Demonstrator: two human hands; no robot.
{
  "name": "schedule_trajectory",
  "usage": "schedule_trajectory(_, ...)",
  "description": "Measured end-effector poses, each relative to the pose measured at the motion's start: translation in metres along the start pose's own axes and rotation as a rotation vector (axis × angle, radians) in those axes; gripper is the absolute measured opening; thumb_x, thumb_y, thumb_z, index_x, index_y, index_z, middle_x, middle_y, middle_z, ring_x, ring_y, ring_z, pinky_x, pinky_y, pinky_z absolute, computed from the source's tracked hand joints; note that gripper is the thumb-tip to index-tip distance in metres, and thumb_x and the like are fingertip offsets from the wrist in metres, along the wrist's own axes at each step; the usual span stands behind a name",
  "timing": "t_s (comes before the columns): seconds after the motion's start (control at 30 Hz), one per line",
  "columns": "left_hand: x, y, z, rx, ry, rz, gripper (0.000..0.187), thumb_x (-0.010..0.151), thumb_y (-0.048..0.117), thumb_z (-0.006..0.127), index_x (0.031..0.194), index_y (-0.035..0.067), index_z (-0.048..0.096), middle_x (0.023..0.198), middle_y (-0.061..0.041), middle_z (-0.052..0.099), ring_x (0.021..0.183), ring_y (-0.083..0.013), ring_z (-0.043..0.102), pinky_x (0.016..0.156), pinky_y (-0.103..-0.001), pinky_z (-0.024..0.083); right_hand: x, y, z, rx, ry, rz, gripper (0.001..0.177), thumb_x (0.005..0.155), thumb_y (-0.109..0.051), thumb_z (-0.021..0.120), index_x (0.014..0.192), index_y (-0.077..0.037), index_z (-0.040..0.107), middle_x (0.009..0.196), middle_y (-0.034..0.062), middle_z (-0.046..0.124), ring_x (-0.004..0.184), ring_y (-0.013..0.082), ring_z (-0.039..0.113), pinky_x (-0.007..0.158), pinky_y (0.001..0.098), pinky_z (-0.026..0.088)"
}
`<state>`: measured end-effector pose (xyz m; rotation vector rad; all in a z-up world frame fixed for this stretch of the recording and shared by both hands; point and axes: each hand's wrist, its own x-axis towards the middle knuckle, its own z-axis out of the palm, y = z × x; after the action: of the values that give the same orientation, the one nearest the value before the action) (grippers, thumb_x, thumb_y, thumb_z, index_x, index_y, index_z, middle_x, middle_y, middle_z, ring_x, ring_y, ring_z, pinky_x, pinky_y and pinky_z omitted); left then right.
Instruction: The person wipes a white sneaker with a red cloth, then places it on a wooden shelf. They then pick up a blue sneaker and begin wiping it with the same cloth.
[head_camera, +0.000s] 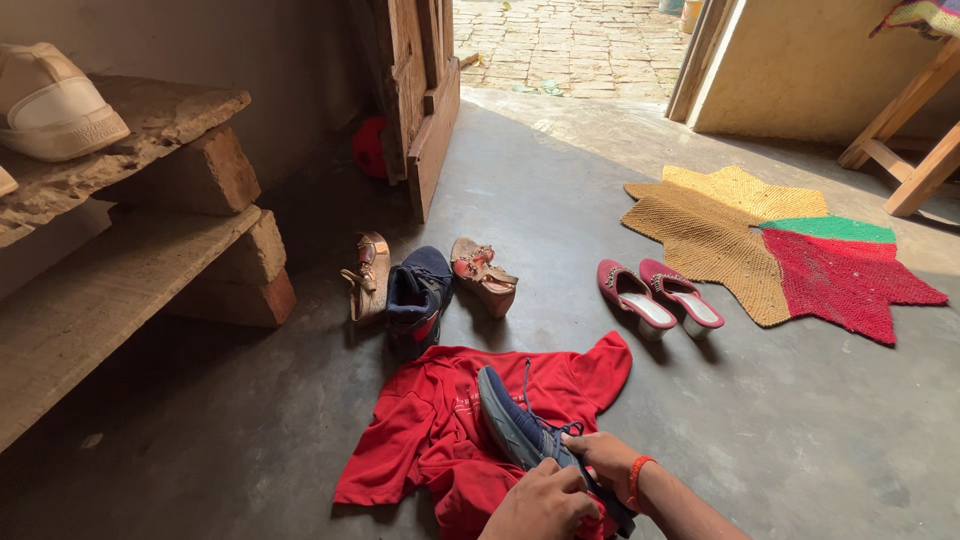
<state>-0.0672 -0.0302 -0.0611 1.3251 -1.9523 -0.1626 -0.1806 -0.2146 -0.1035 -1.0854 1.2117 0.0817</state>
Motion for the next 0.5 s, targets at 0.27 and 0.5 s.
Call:
schedule_trajectory(0.27, 0.005, 0.006, -0.054, 0.105, 0.137, -0.298, 0.018, 0.078, 0.000, 0.071, 0.091, 0.011, 0.077, 0.096, -0.008, 0.064, 0.094, -0.0298, 0.062, 0.085, -0.041, 0.052, 0.032, -0.033, 0.026, -0.288, 0.061, -0.234, 0.035, 0.099, -0.038, 0.062, 0.087, -0.007, 0.076, 0.073, 0.0011, 0.069, 0.062, 0.0108, 0.057, 0.058, 0.0304, 0.046)
schedule_trajectory(0.5, 0.010, 0.010, -0.070, 0.032, 0.207, -0.364, 0.015, 0.082, 0.000, 0.071, 0.093, 0.007, 0.076, 0.100, -0.009, 0.066, 0.097, -0.0302, 0.063, 0.086, -0.042, 0.052, 0.038, -0.049, 0.028, -0.628, 0.186, -0.341, 0.053, 0.096, -0.050, 0.060, 0.083, -0.001, 0.073, 0.074, 0.0085, 0.069, 0.066, 0.0147, 0.060, 0.065, 0.0351, 0.051)
